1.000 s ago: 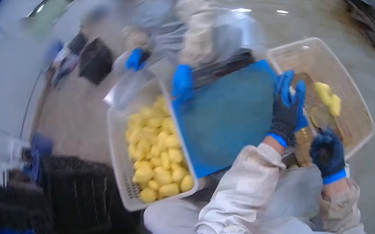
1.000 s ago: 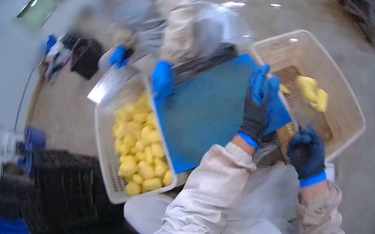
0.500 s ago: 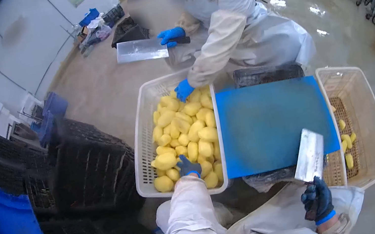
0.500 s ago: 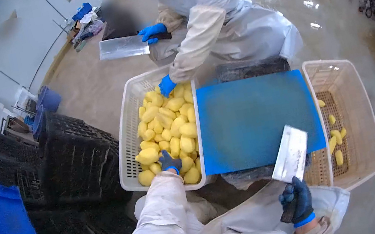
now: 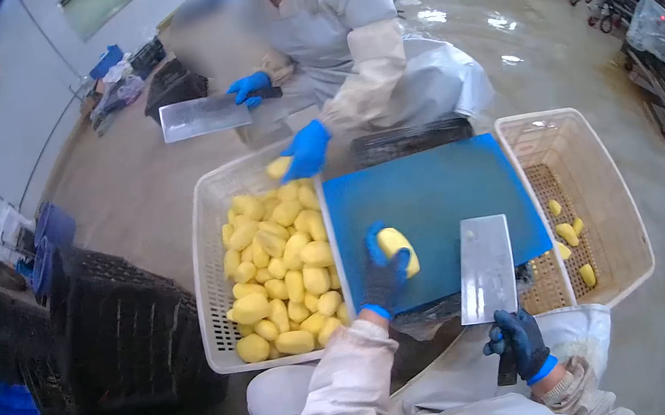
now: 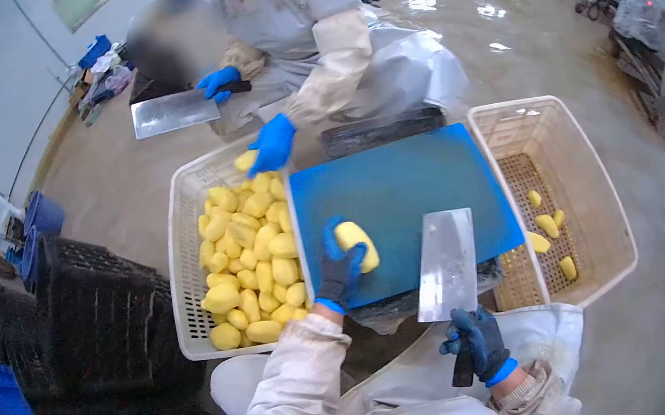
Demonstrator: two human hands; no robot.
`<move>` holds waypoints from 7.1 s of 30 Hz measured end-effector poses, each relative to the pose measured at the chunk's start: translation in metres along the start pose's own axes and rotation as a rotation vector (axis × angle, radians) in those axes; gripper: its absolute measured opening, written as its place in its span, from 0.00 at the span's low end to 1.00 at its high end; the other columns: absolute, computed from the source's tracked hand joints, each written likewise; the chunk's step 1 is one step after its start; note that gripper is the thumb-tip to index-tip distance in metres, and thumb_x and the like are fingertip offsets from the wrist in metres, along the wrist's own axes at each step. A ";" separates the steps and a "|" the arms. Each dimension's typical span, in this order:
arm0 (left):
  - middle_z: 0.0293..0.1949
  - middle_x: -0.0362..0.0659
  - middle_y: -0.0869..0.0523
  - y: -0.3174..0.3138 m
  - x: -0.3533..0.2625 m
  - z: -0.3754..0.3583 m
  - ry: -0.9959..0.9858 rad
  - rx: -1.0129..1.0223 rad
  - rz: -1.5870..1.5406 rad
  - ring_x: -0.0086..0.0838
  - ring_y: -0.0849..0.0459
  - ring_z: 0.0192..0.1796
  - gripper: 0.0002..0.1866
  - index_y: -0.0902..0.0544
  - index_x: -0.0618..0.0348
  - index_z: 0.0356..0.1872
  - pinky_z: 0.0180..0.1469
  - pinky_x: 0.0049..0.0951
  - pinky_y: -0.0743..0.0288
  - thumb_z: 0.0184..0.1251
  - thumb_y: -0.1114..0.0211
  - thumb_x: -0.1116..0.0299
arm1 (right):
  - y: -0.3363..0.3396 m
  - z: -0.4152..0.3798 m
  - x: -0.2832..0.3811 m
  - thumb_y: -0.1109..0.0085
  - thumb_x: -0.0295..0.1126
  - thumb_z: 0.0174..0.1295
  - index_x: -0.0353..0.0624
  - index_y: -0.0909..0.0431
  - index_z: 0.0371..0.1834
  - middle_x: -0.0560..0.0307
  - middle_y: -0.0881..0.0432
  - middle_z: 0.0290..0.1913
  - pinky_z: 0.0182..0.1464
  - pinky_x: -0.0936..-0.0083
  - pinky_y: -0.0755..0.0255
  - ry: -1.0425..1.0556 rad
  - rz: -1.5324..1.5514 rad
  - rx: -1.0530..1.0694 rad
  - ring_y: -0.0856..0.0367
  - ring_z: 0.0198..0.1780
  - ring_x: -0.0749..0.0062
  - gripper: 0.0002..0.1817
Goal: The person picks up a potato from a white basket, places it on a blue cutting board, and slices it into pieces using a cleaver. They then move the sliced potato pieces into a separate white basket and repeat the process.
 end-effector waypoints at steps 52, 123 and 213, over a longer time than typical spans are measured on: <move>0.40 0.47 0.19 0.007 0.041 -0.072 0.316 -0.162 -0.202 0.31 0.20 0.40 0.21 0.28 0.63 0.53 0.43 0.34 0.26 0.57 0.40 0.70 | -0.076 0.048 0.012 0.52 0.45 0.60 0.40 0.27 0.42 0.40 0.20 0.31 0.37 0.51 0.30 0.467 -1.574 0.120 0.21 0.35 0.43 0.18; 0.46 0.54 0.22 0.198 0.075 0.022 0.304 0.005 0.553 0.42 0.22 0.50 0.43 0.32 0.63 0.51 0.47 0.38 0.26 0.36 0.25 0.44 | 0.007 -0.007 -0.011 0.47 0.33 0.61 0.44 0.32 0.37 0.58 0.29 0.19 0.17 0.76 0.30 -0.014 -0.038 -0.053 0.29 0.15 0.71 0.08; 0.62 0.48 0.32 0.047 0.017 -0.075 0.132 0.022 -0.363 0.32 0.32 0.62 0.31 0.44 0.68 0.65 0.62 0.30 0.38 0.61 0.45 0.77 | -0.021 -0.032 -0.004 0.44 0.37 0.58 0.45 0.28 0.48 0.48 0.20 0.25 0.30 0.62 0.28 0.438 -1.065 0.149 0.21 0.29 0.52 0.16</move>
Point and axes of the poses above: each hand's wrist, its own z-axis towards the middle knuckle, its own y-axis out of the back of the hand, x = y × z, the point moved 6 cm from there along z, towards the middle knuckle
